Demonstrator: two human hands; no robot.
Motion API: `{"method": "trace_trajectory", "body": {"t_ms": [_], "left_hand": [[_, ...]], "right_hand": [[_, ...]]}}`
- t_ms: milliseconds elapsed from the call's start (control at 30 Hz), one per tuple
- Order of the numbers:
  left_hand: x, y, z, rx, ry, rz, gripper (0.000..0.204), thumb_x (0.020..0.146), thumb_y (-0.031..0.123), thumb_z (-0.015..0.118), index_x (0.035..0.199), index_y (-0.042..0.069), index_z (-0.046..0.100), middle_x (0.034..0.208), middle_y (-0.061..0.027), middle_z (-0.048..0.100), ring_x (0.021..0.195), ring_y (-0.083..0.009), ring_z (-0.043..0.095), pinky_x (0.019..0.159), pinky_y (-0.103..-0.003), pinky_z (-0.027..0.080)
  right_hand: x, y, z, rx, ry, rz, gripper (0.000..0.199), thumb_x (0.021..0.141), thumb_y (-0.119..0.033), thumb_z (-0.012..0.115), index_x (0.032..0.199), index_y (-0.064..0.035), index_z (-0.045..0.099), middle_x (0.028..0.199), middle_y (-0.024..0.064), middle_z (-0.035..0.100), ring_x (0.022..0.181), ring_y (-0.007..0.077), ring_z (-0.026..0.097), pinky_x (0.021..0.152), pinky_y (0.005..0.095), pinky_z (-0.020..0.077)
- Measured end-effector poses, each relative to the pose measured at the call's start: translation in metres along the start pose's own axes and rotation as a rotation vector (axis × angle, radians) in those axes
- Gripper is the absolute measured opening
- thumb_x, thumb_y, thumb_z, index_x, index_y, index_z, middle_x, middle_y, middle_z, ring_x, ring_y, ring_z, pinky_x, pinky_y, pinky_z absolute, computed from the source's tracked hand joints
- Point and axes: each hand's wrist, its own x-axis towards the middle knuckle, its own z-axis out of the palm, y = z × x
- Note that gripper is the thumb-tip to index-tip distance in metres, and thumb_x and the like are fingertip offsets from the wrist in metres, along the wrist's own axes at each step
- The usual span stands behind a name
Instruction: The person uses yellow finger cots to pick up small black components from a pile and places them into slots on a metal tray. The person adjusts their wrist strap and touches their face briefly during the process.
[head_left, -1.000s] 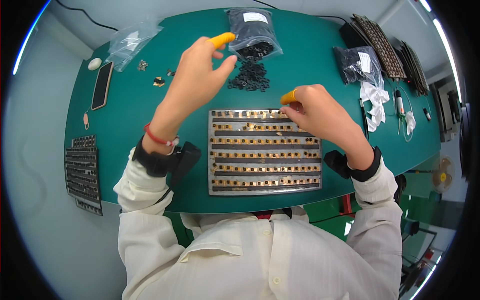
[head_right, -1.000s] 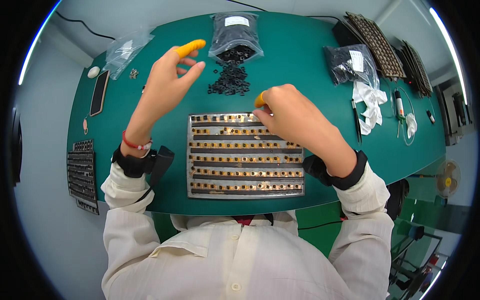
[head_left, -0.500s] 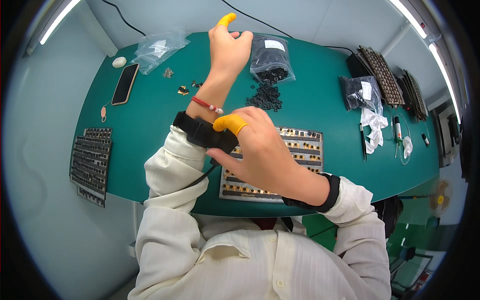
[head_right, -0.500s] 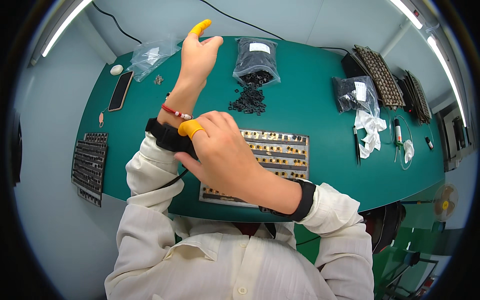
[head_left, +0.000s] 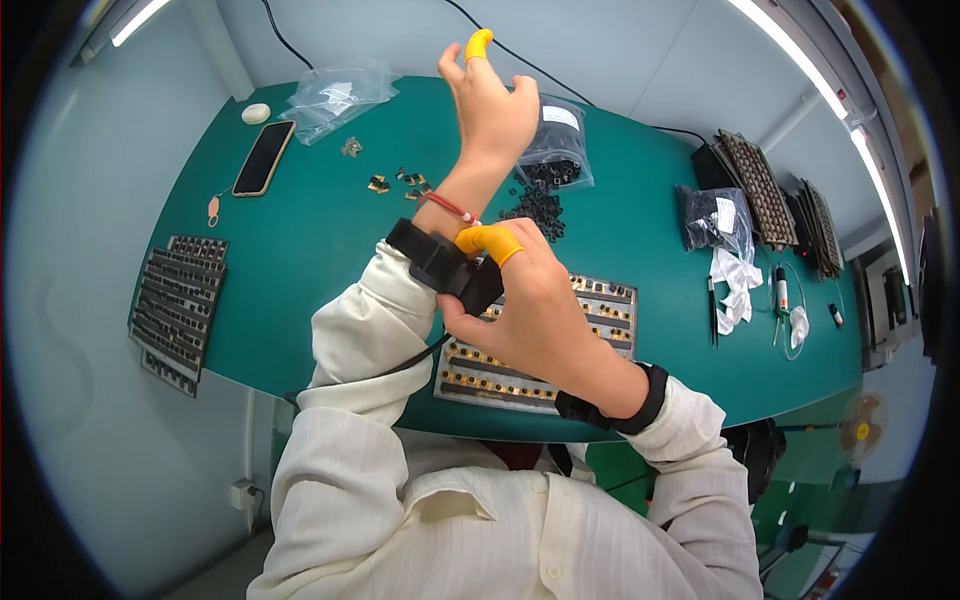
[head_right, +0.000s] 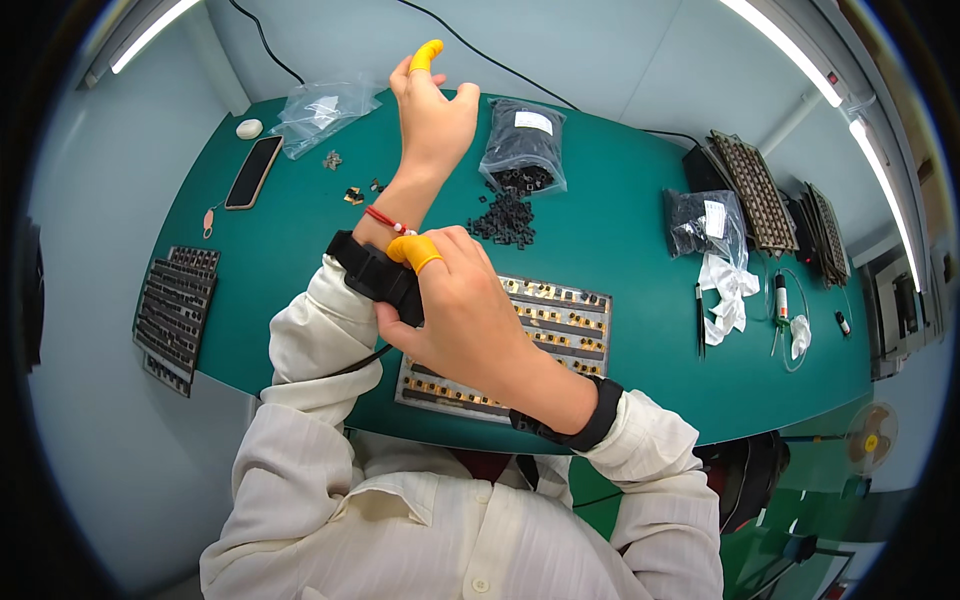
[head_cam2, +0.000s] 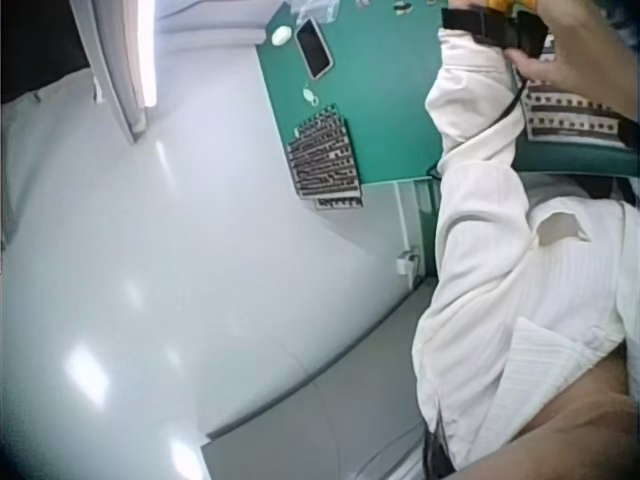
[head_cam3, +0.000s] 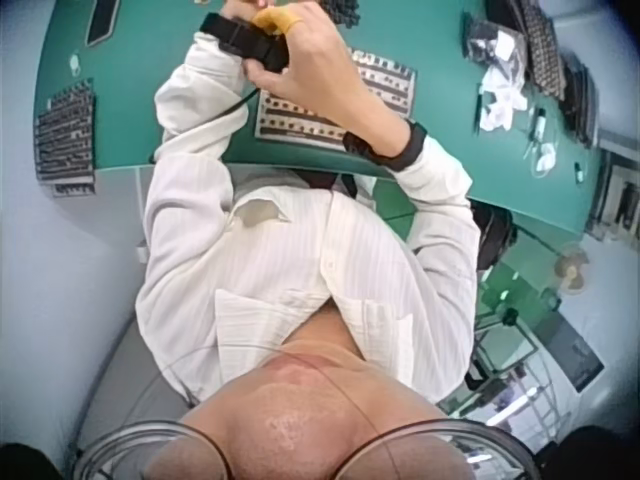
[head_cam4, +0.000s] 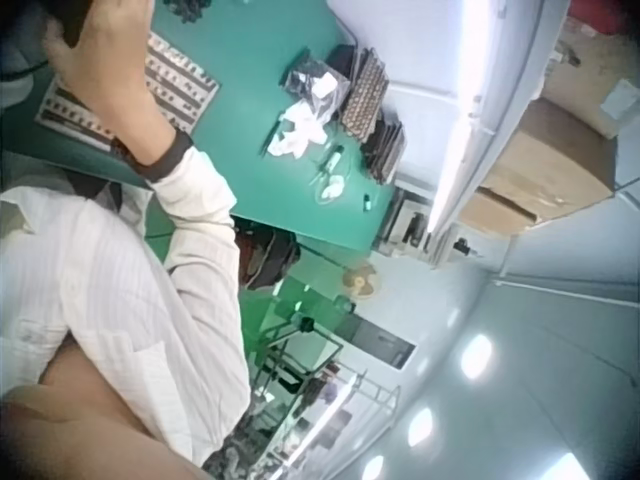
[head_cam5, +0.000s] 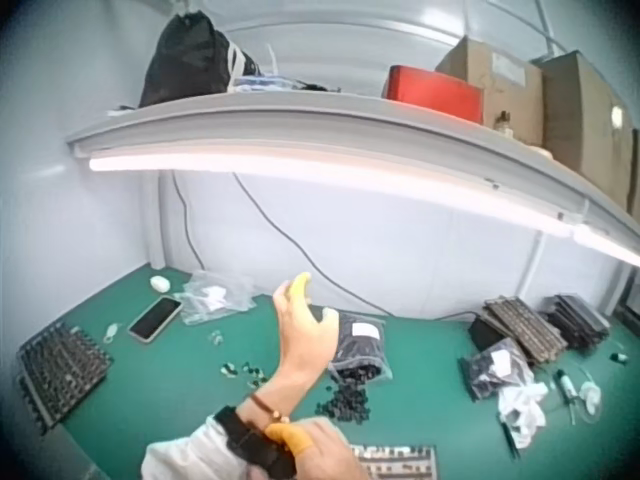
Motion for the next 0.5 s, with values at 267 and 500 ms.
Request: {"method": "trace_trajectory", "body": {"t_ms": [267, 500], "left_hand": [[0.008, 0.01, -0.002, 0.092, 0.068, 0.3, 0.06, 0.079, 0.006, 0.058, 0.132, -0.015, 0.038, 0.137, -0.0401, 0.023, 0.128, -0.0497, 0.032, 0.107, -0.049, 0.033], [0.003, 0.039, -0.014, 0.131, 0.157, 0.396, 0.075, 0.08, 0.0, 0.054, 0.149, -0.001, 0.026, 0.146, -0.0376, 0.021, 0.132, -0.0516, 0.033, 0.113, -0.052, 0.027]], "right_hand": [[0.002, -0.003, 0.002, -0.066, 0.083, -0.028, 0.045, 0.062, -0.009, 0.079, 0.099, 0.0038, 0.058, 0.095, 0.0175, 0.056, 0.091, 0.0339, 0.057, 0.078, 0.0393, 0.0502], [0.003, -0.006, 0.006, 0.004, 0.11, -0.051, 0.041, 0.061, -0.009, 0.076, 0.094, 0.0061, 0.058, 0.091, 0.0166, 0.055, 0.088, 0.0343, 0.054, 0.077, 0.0407, 0.0492]]}}
